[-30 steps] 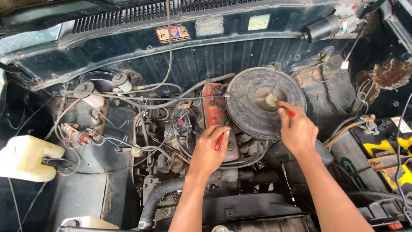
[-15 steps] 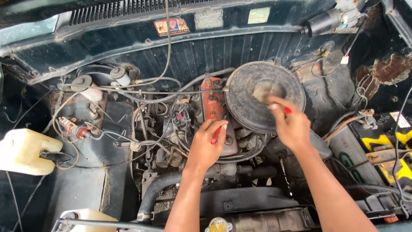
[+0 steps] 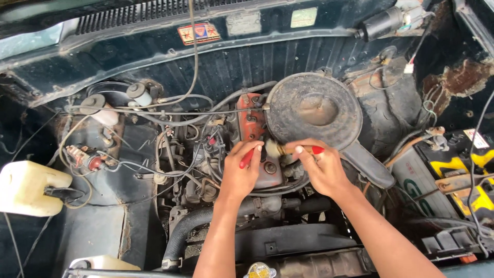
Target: Cleaning the air filter housing and surrounding engine components using a brush and a small scraper tool.
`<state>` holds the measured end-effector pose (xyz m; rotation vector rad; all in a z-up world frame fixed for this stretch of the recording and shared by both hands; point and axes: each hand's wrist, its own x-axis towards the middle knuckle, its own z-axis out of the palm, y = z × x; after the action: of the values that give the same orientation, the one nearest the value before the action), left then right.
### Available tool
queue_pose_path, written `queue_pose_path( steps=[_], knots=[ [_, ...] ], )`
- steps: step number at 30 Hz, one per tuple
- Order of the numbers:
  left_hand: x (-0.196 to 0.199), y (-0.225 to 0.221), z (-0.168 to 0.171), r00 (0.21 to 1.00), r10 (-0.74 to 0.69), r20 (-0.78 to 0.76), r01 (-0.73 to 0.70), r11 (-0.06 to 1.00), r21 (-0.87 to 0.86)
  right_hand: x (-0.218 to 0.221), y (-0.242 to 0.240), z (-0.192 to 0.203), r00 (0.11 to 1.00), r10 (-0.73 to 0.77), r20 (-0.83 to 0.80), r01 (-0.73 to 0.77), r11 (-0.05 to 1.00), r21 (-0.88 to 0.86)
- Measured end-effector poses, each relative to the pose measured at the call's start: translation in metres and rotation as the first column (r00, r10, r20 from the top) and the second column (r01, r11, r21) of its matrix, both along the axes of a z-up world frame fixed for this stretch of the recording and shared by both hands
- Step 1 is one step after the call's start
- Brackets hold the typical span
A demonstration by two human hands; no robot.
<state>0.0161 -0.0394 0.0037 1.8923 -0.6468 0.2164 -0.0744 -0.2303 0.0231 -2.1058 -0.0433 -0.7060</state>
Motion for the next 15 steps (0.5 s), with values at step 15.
queue_pose_path(
  steps=[15],
  knots=[
    [-0.010, -0.002, 0.020, 0.999, 0.016, 0.052, -0.018, 0.999, 0.051, 0.004, -0.029, -0.014, 0.977, -0.170, 0.129, 0.208, 0.895, -0.394]
  ],
)
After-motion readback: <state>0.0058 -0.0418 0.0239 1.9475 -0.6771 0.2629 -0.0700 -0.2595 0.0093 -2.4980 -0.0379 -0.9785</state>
